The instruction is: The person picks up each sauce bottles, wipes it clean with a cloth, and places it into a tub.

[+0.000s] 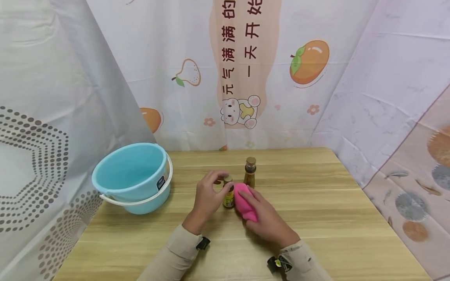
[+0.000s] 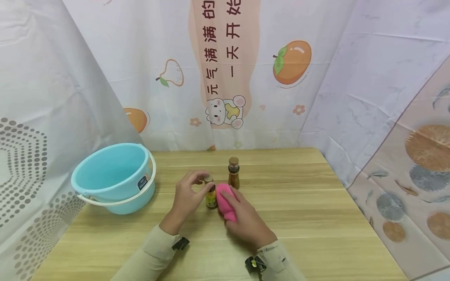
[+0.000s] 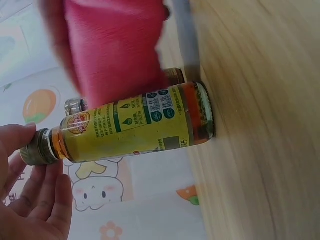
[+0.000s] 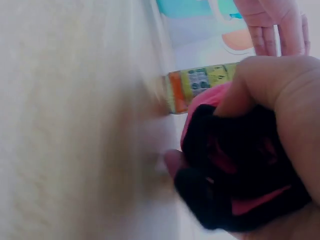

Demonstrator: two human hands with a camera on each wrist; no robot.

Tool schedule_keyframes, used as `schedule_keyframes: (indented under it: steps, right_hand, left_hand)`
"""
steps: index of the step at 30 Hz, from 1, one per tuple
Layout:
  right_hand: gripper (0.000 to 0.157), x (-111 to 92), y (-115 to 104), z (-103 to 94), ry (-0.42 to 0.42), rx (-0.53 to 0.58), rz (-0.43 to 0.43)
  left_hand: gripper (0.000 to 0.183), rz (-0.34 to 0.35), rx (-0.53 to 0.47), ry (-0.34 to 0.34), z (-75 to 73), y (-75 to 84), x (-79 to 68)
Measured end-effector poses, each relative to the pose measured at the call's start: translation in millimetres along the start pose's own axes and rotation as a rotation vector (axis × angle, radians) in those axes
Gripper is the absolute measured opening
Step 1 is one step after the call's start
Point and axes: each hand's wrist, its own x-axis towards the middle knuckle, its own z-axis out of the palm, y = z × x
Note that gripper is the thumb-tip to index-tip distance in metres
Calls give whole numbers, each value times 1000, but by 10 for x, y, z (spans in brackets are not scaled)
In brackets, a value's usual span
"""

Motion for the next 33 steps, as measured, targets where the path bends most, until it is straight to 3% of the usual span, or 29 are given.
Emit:
schedule_keyframes:
  steps: [12, 18, 22, 33]
  right_hand:
    - [67, 47, 28, -64, 256, 29, -236]
    - [71, 48, 0, -44, 284, -5, -177]
    - [64, 46, 18, -30, 276, -6, -145]
    - [65, 45, 96, -5, 133, 10, -39]
  left_hand:
    - [25, 29, -28, 0, 40, 6, -11]
    - [25, -5, -35, -35, 38, 25, -20]
    - [25, -30, -40, -51, 33, 33, -21]
    - [27, -24, -24, -54, 16, 39, -15]
